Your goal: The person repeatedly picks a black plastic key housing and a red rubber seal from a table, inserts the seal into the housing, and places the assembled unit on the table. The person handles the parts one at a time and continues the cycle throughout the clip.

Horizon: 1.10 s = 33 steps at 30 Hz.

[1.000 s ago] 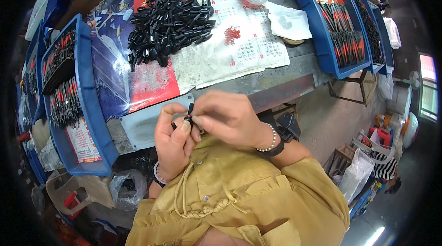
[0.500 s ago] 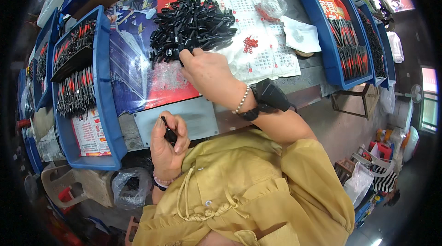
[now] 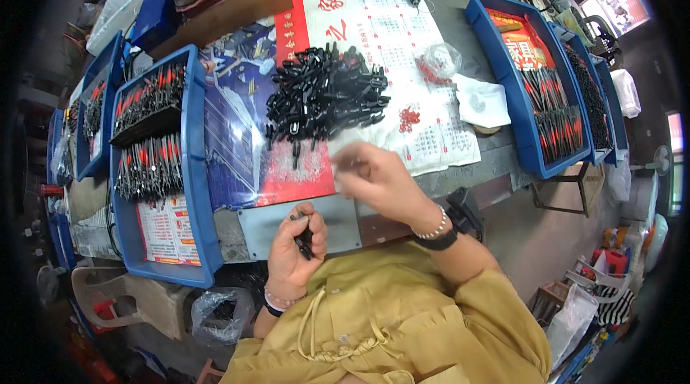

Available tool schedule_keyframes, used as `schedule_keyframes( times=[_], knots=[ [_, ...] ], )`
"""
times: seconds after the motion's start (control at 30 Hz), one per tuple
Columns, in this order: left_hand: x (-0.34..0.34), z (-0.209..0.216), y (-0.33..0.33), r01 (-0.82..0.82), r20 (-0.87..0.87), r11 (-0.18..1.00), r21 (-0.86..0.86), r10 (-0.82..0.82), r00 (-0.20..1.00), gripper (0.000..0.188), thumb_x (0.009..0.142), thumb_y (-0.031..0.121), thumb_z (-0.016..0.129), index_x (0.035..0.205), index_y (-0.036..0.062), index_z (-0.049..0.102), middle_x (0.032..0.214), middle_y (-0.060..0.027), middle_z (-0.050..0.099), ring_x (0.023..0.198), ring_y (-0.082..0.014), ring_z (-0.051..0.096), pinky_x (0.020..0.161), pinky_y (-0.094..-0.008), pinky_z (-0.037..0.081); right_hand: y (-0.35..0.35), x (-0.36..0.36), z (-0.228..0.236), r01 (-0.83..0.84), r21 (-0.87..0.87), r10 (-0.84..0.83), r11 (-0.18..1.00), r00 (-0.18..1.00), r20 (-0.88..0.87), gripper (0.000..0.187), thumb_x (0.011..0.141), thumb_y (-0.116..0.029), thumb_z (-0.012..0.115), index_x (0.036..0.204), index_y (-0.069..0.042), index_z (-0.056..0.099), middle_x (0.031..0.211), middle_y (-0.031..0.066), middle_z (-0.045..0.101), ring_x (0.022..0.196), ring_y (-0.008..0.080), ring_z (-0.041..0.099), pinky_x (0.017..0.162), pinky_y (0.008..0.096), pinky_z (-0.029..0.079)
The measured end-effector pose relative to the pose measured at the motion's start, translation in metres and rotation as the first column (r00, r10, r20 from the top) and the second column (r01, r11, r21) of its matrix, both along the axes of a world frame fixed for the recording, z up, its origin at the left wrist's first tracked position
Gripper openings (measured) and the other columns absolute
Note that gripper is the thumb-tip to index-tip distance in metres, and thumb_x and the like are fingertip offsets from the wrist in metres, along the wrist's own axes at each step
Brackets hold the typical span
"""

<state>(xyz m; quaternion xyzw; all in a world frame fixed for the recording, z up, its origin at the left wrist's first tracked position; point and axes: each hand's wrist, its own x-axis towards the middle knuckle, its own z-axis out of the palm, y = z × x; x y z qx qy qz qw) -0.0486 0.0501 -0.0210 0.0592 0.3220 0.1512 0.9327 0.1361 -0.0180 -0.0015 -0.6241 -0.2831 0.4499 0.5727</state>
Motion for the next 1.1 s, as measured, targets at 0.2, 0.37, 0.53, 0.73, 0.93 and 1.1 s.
schedule_keyframes(
  times=[0.2, 0.37, 0.53, 0.73, 0.93, 1.1],
  knots=[
    [0.017, 0.011, -0.015, 0.158, -0.049, 0.923, 0.351, -0.151, 0.987, 0.018, 0.096, 0.018, 0.053, 0.106, 0.0026, 0.055, 0.069, -0.0039, 0.053, 0.054, -0.0096, 0.047, 0.048, -0.0188, 0.035, -0.034, -0.002, 0.012, -0.138, 0.204, 0.155, 0.969, 0.986, -0.068, 0.013, 0.092, -0.008, 0.058, 0.099, 0.000, 0.066, 0.090, 0.0025, 0.061, 0.076, 0.0071, 0.056, 0.065, 0.0212, 0.045],
    [0.029, 0.018, -0.021, 0.278, -0.153, 0.856, 0.436, -0.234, 0.960, 0.020, 0.093, 0.017, 0.059, 0.105, 0.0010, 0.056, 0.076, -0.0053, 0.058, 0.054, -0.0064, 0.046, 0.048, -0.0175, 0.034, -0.052, -0.001, 0.008, -0.159, 0.237, 0.176, 0.958, 0.983, -0.051, 0.016, 0.092, -0.006, 0.056, 0.103, 0.001, 0.066, 0.100, 0.0052, 0.054, 0.088, 0.0117, 0.056, 0.072, 0.0239, 0.045],
    [0.038, 0.018, -0.023, 0.389, -0.177, 0.819, 0.422, -0.346, 0.921, 0.020, 0.090, 0.016, 0.063, 0.103, 0.0026, 0.056, 0.082, -0.0086, 0.063, 0.051, -0.0064, 0.046, 0.047, -0.0176, 0.034, -0.066, 0.000, 0.001, -0.148, 0.253, 0.191, 0.956, 0.969, -0.155, 0.018, 0.093, -0.005, 0.055, 0.105, 0.000, 0.066, 0.102, 0.0055, 0.050, 0.087, 0.0106, 0.057, 0.071, 0.0228, 0.045],
    [0.043, 0.019, -0.027, 0.459, -0.150, 0.784, 0.418, -0.438, 0.886, 0.022, 0.090, 0.015, 0.059, 0.105, 0.0009, 0.053, 0.079, -0.0118, 0.063, 0.049, -0.0072, 0.045, 0.045, -0.0179, 0.034, -0.078, 0.020, -0.004, -0.090, 0.201, 0.081, 0.975, 0.995, 0.050, 0.019, 0.089, -0.012, 0.062, 0.102, 0.001, 0.064, 0.095, 0.0058, 0.057, 0.083, 0.0133, 0.058, 0.076, 0.0275, 0.047],
    [0.043, 0.018, -0.025, 0.372, -0.131, 0.842, 0.392, -0.349, 0.928, 0.021, 0.091, 0.002, 0.051, 0.112, -0.0006, 0.053, 0.088, -0.0137, 0.065, 0.055, -0.0066, 0.047, 0.051, -0.0182, 0.037, -0.074, 0.081, -0.018, 0.250, -0.008, -0.186, 0.968, 0.742, 0.644, 0.012, 0.083, -0.011, 0.060, 0.091, -0.002, 0.063, 0.086, 0.0118, 0.059, 0.074, 0.0262, 0.059, 0.068, 0.0327, 0.048],
    [0.041, 0.019, -0.027, 0.387, -0.161, 0.803, 0.453, -0.353, 0.922, 0.026, 0.088, 0.007, 0.058, 0.113, -0.0015, 0.053, 0.091, -0.0170, 0.065, 0.051, -0.0067, 0.046, 0.049, -0.0178, 0.037, -0.057, 0.087, -0.038, 0.282, -0.069, -0.086, 0.957, 0.504, 0.860, 0.009, 0.082, -0.010, 0.061, 0.087, -0.002, 0.060, 0.085, 0.0137, 0.056, 0.074, 0.0324, 0.059, 0.065, 0.0380, 0.048]
  ],
)
